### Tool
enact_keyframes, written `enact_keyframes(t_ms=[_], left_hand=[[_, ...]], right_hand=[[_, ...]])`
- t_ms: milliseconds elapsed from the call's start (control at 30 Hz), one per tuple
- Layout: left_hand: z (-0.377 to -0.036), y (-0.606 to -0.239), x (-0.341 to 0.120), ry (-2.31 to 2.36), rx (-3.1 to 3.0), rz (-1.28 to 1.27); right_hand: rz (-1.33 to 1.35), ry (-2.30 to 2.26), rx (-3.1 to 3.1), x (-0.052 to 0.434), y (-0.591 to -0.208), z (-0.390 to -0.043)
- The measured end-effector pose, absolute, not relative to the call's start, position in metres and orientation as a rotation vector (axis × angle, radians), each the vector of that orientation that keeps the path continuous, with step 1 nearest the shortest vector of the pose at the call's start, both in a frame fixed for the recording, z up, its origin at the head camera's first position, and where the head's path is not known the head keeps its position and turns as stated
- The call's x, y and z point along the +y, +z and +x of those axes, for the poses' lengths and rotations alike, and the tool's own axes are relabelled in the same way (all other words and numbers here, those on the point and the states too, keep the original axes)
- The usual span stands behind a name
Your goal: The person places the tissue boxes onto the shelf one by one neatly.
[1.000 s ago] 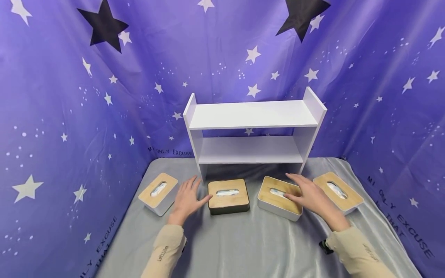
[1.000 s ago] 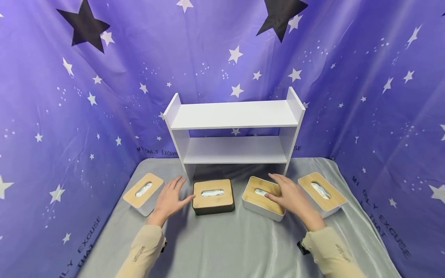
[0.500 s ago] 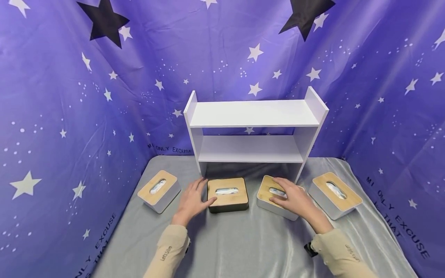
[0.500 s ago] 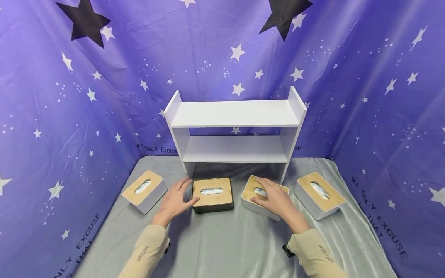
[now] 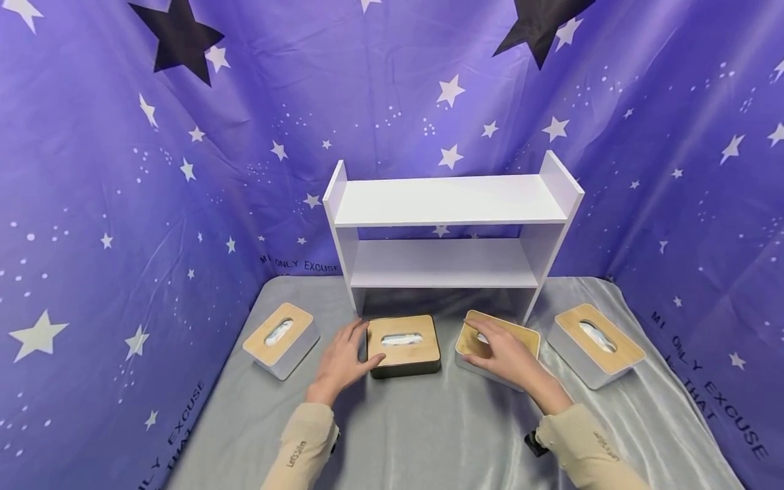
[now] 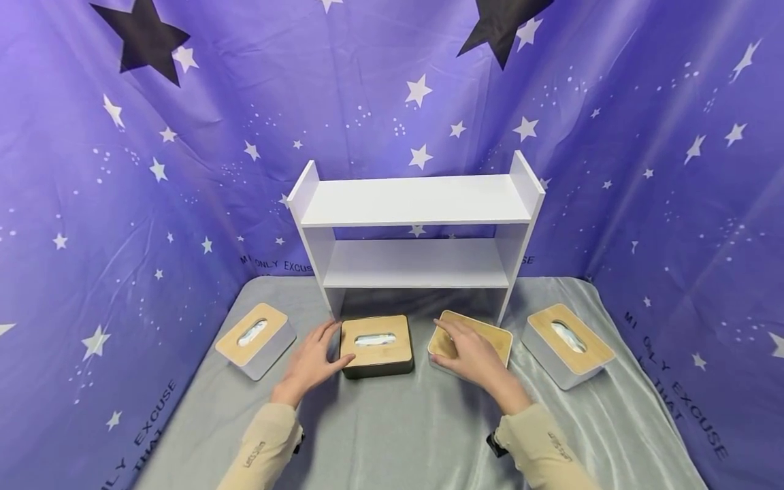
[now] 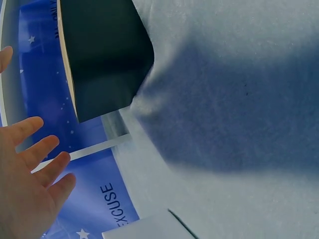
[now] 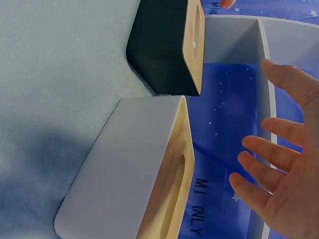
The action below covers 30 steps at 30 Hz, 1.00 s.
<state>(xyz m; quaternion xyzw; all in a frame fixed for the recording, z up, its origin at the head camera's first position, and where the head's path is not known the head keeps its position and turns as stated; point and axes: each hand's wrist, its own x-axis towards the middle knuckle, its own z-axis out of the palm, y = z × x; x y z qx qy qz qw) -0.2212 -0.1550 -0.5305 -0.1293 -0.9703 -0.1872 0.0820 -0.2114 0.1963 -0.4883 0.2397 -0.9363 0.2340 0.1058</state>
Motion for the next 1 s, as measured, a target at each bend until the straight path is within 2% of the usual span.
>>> enact_keyframes(t_ms=[1000], left_hand=[[-0.212,-0.549,-0.142,-0.705,-2.916,-0.319]], right_hand=[[0.707,0.875,-2.844,0.160,-0.514,-0.211]])
